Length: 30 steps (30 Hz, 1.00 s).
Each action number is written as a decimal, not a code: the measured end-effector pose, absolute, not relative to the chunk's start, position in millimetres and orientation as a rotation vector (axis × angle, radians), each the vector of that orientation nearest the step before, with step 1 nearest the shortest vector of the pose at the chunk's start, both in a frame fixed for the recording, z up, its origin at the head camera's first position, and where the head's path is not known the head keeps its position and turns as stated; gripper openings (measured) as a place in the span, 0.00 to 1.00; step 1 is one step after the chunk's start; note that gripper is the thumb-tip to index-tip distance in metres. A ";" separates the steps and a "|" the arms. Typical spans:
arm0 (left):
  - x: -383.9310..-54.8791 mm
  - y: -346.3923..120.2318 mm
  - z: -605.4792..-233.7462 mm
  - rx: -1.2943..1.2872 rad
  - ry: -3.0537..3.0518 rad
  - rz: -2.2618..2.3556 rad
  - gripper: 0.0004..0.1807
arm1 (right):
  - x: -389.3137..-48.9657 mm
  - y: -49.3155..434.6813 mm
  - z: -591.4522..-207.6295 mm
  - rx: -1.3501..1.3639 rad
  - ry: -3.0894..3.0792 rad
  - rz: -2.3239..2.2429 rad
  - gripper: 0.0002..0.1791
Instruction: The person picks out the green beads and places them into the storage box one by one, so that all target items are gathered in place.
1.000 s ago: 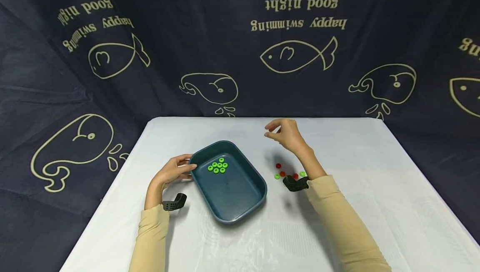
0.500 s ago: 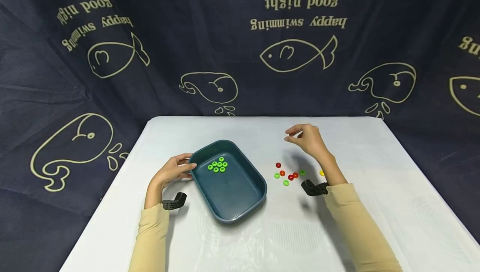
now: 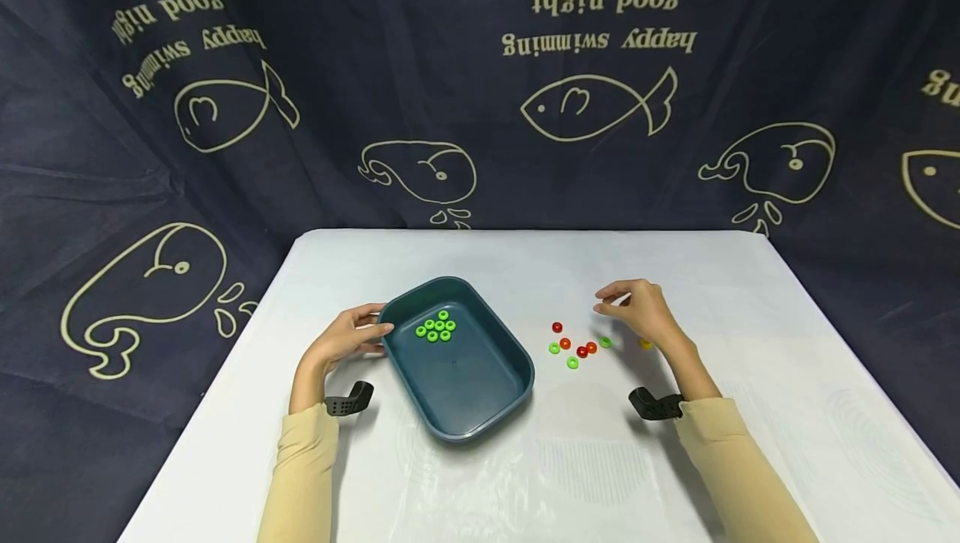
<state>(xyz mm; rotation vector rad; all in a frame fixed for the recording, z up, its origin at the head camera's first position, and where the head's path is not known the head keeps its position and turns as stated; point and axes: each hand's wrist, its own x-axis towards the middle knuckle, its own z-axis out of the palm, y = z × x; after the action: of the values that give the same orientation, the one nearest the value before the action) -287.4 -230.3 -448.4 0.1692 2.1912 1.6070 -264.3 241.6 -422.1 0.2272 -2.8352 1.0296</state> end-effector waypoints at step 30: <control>-287.0 -229.9 -450.2 0.186 2.178 1.630 0.35 | -247.4 255.5 -468.9 0.229 -2.956 1.151 0.11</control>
<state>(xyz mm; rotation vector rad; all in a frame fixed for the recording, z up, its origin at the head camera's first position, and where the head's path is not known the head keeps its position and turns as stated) -287.0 -229.9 -450.2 0.1864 2.1784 1.6296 -247.4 255.5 -468.9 0.2291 -2.9556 1.1508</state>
